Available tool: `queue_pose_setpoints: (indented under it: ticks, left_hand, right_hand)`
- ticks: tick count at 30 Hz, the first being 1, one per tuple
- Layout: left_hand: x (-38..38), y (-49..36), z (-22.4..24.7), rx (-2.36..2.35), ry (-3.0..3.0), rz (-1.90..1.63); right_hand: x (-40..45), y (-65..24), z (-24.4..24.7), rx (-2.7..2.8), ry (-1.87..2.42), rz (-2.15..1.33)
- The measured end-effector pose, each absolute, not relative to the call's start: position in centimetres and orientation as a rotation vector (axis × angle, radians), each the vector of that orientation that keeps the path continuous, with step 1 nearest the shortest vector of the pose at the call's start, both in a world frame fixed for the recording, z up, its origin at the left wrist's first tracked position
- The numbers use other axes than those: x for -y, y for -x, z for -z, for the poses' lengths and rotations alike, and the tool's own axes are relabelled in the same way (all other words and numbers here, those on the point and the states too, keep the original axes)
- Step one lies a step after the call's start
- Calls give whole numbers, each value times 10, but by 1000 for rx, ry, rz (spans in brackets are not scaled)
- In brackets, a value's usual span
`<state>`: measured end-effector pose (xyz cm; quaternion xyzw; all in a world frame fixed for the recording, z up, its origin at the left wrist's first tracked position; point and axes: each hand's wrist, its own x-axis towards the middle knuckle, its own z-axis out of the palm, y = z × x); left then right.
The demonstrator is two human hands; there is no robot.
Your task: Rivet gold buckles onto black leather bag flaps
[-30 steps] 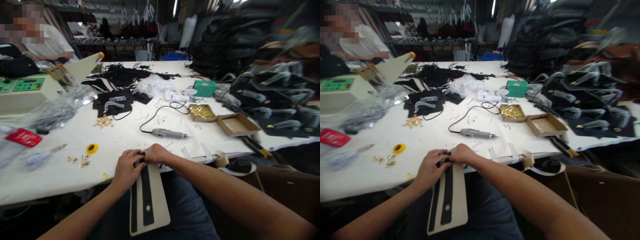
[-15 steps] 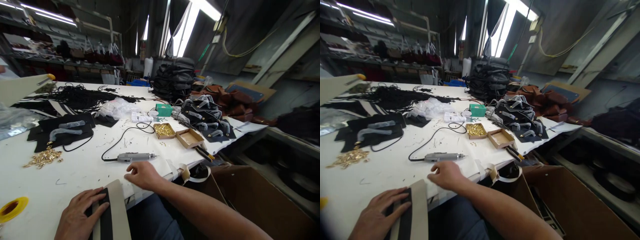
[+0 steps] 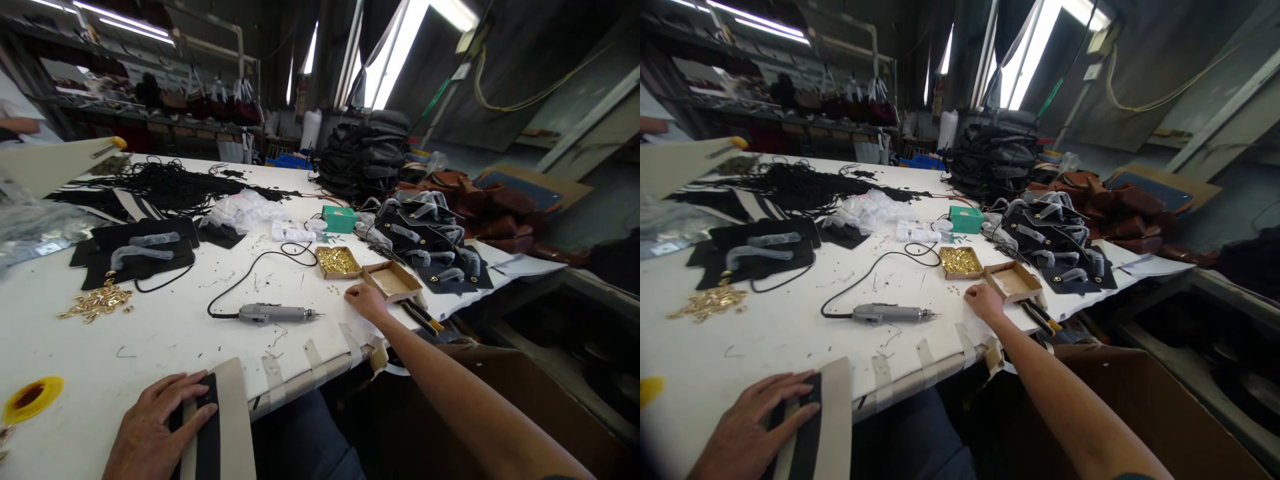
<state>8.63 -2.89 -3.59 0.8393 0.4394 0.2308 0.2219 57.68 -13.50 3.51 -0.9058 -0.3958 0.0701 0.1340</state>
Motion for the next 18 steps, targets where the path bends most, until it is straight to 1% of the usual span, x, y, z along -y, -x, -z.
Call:
queue_pose_setpoints:
  ticks: [8,18]
  left_hand:
    - [36,-90,18,-1180,-2312,-638]
    - [45,-94,-5,-1196,-2245,-658]
  right_hand:
    - [120,-596,-39,1294,2698,-325]
    - [108,-580,-47,1510,2892,-179]
